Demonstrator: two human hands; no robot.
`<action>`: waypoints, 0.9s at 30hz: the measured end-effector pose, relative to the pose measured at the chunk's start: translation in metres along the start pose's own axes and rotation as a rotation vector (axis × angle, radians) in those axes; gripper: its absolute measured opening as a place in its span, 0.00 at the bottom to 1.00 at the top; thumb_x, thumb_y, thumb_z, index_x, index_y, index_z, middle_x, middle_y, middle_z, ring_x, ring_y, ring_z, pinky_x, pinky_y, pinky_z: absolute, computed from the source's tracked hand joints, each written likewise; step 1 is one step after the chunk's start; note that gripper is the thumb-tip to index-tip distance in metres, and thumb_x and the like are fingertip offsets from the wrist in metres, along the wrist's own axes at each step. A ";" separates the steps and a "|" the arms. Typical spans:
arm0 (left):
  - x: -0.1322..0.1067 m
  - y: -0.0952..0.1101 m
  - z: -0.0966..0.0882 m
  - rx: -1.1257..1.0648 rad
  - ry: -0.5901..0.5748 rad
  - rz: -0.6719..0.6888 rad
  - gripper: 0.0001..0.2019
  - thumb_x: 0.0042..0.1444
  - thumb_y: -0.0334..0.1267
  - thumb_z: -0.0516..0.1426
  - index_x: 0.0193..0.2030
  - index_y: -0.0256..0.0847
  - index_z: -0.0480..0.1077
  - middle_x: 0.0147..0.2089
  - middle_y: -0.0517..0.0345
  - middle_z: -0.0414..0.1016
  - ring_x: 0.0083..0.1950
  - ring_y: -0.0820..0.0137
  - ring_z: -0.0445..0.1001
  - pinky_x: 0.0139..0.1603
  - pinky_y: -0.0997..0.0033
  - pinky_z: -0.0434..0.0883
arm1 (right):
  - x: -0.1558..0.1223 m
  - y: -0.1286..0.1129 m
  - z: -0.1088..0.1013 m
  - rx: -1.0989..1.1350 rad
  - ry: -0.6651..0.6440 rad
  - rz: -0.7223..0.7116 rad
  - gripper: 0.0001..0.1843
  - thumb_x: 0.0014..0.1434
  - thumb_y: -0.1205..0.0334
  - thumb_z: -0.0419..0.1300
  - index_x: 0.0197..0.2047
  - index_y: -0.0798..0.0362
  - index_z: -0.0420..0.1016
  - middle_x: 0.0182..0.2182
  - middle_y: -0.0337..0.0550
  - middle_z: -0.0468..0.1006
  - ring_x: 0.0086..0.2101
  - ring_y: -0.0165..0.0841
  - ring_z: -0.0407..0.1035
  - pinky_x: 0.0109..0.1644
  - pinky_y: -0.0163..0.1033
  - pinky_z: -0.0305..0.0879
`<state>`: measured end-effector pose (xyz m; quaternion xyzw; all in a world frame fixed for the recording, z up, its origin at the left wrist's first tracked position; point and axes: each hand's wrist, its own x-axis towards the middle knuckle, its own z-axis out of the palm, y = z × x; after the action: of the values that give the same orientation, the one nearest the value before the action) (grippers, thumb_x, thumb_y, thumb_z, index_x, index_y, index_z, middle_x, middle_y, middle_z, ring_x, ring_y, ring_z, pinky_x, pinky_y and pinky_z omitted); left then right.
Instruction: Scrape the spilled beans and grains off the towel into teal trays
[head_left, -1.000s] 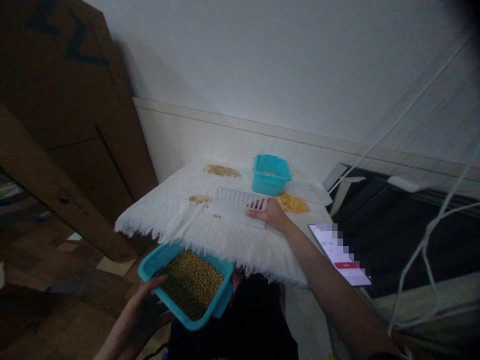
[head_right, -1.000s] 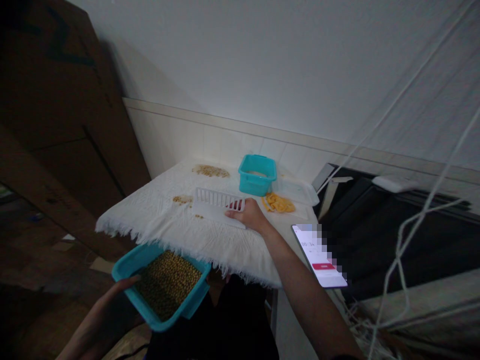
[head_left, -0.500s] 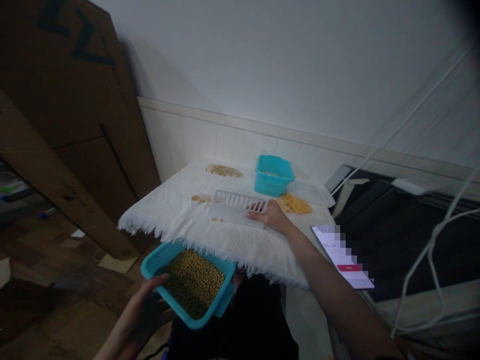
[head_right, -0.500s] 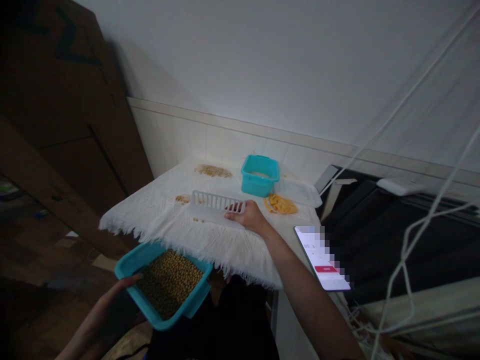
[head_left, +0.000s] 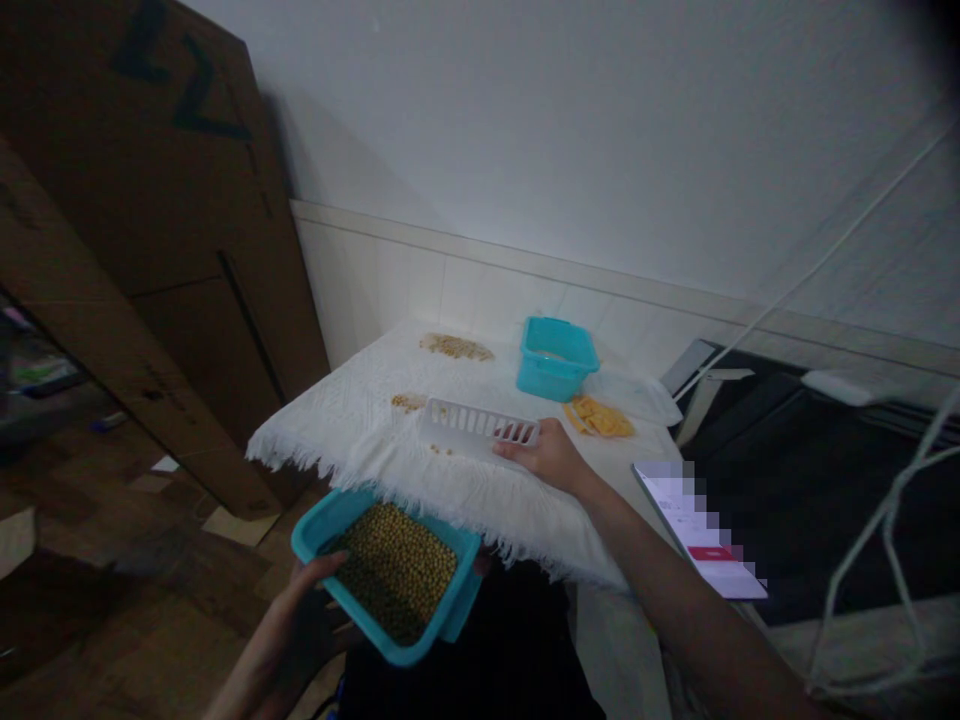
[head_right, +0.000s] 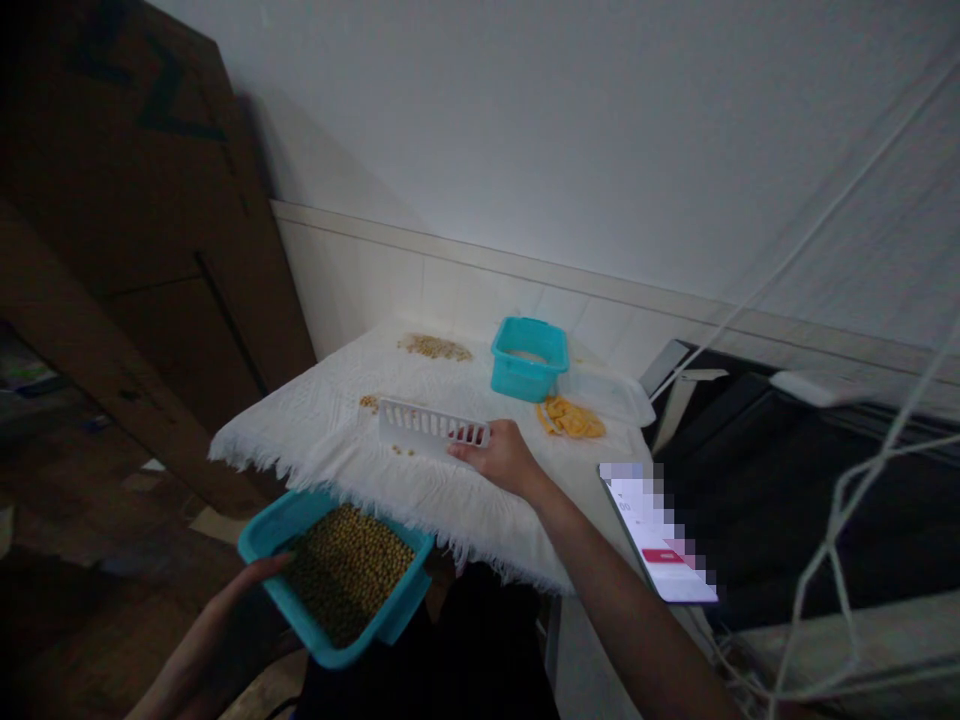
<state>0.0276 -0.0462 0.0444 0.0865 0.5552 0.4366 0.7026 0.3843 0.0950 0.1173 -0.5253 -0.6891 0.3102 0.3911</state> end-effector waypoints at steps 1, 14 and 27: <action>-0.002 0.000 0.001 0.001 0.011 0.010 0.51 0.56 0.45 0.77 0.84 0.48 0.62 0.55 0.41 0.92 0.65 0.39 0.88 0.60 0.45 0.87 | -0.005 -0.003 0.001 -0.019 0.005 -0.006 0.17 0.53 0.47 0.83 0.33 0.51 0.91 0.27 0.44 0.89 0.35 0.50 0.87 0.40 0.47 0.84; -0.014 -0.001 0.011 0.026 0.005 0.068 0.46 0.54 0.46 0.77 0.78 0.48 0.69 0.50 0.46 0.93 0.60 0.39 0.91 0.59 0.48 0.87 | -0.041 -0.021 0.008 -0.070 -0.037 -0.071 0.18 0.62 0.43 0.77 0.33 0.50 0.92 0.21 0.39 0.83 0.25 0.41 0.78 0.28 0.40 0.72; -0.009 -0.001 0.007 -0.001 0.017 0.081 0.39 0.58 0.43 0.76 0.74 0.46 0.70 0.55 0.43 0.92 0.61 0.40 0.90 0.63 0.43 0.86 | -0.055 -0.040 0.029 0.046 -0.087 -0.082 0.16 0.65 0.44 0.74 0.35 0.47 0.92 0.30 0.46 0.90 0.30 0.45 0.84 0.34 0.44 0.81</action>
<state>0.0344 -0.0504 0.0525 0.1049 0.5569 0.4655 0.6798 0.3476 0.0310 0.1242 -0.4736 -0.7190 0.3323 0.3851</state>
